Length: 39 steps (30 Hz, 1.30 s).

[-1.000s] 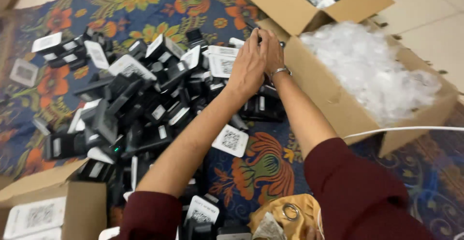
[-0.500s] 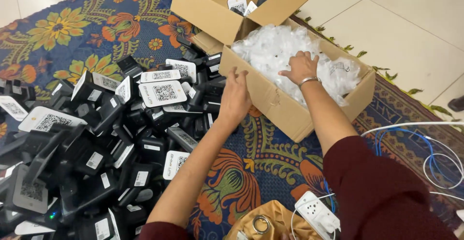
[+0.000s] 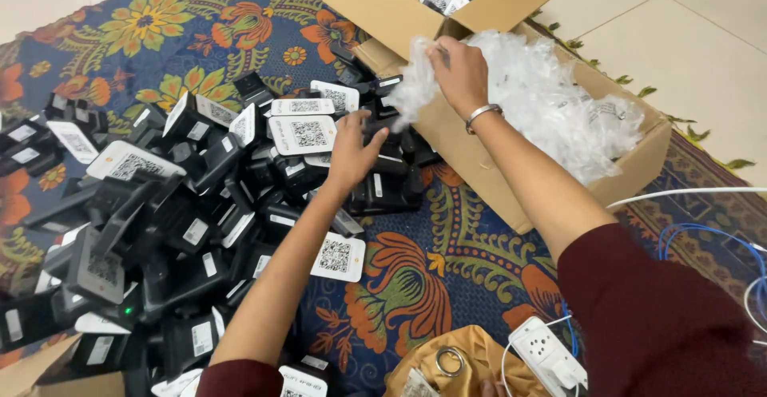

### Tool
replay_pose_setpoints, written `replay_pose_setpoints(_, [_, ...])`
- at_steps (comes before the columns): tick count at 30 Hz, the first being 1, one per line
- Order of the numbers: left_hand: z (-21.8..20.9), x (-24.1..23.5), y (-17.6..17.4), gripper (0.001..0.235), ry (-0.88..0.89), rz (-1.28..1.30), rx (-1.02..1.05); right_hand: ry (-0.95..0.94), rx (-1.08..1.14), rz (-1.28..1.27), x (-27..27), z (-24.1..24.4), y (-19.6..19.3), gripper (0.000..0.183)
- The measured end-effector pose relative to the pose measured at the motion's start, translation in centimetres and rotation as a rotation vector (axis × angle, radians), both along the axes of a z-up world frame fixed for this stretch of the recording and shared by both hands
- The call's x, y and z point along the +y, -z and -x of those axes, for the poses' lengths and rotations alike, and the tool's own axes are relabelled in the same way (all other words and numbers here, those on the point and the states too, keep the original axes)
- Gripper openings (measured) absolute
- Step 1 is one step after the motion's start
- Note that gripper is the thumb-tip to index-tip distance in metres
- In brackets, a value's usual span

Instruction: The person packs electronic components with QR codes into plastic bags and then places them into cardboard boxes.

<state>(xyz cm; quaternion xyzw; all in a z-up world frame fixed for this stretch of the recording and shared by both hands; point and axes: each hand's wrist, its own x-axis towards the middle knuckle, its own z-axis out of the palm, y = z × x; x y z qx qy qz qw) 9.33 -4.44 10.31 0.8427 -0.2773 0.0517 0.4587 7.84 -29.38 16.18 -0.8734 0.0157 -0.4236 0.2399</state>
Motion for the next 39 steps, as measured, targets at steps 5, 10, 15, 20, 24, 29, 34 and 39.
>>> replay_pose_setpoints(5, [-0.6, 5.5, -4.3, 0.074, 0.058, 0.076, -0.045, -0.28, 0.088, -0.204, 7.9, -2.5, -0.1, 0.021])
replay_pose_setpoints(10, [-1.6, 10.5, -4.7, 0.066, 0.041, 0.412, 0.002, -0.475, 0.225, -0.179, 13.2, -2.9, 0.3, 0.021])
replay_pose_setpoints(15, [-6.3, 17.6, -1.3, 0.044, -0.518, 0.526, 0.248, -0.413, 0.357, -0.234, 14.7, -3.9, 0.2, 0.043])
replay_pose_setpoints(20, [-7.7, 22.2, 0.1, 0.038, -0.551, 0.561, 0.307, -0.407, 0.382, -0.535, 17.2, -4.2, -1.4, 0.03])
replay_pose_setpoints(24, [-7.7, 24.6, 1.0, 0.034, -0.317, 0.596, 0.396, -0.582, 0.27, -0.893, 17.5, -6.4, 1.1, 0.015])
replay_pose_setpoints(29, [-7.2, 27.9, -1.0, 0.034, -0.273, 0.582, 0.543, -0.697, 0.204, -1.145, 15.6, -9.9, 4.1, 0.021])
replay_pose_setpoints(34, [-8.4, 30.0, 0.2, 0.034, -0.371, 0.667, 0.541, -0.713, 0.334, -1.194, 15.5, -7.7, 2.1, 0.029])
replay_pose_setpoints(39, [-8.7, 30.1, 0.5, 0.025, -0.417, 0.823, 0.555, -0.909, 0.854, -1.134, 16.5, -4.8, -0.8, 0.045])
